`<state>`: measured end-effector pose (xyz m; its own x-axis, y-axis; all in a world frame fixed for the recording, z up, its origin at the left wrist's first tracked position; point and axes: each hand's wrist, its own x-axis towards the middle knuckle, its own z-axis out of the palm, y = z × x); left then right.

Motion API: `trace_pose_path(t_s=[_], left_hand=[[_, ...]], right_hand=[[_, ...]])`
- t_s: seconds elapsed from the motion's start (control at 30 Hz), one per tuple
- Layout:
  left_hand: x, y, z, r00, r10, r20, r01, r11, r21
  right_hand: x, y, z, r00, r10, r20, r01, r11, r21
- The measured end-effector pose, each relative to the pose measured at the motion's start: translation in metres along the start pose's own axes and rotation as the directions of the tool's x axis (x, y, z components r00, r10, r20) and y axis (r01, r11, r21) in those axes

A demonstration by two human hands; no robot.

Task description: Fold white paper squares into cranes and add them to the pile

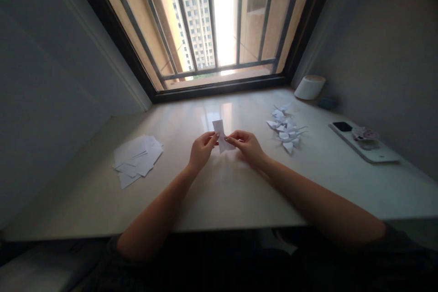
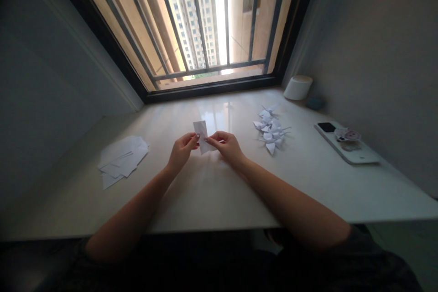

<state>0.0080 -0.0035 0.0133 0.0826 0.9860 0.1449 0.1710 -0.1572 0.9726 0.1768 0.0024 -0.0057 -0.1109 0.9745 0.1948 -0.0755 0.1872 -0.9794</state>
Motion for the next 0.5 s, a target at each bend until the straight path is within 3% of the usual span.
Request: trace_pose_path(t_s=[0.2,0.37,0.5], left_hand=[[0.004,-0.005,-0.006,0.999,0.048,-0.013,-0.045,0.988,0.148],[0.008,-0.012,-0.012,0.999,0.031,-0.034,-0.024,0.984,0.177],[0.010,-0.010,-0.014,0.999,-0.040,-0.024,0.042,0.996,0.077]], right_hand=[[0.008,0.007,-0.008,0.978,-0.047,-0.202,0.035,0.997,-0.064],[0.014,0.012,-0.014,0.962,0.045,-0.268,-0.033,0.998,0.051],[0.016,0.009,-0.015,0.952,0.141,-0.273,-0.110,0.986,0.126]])
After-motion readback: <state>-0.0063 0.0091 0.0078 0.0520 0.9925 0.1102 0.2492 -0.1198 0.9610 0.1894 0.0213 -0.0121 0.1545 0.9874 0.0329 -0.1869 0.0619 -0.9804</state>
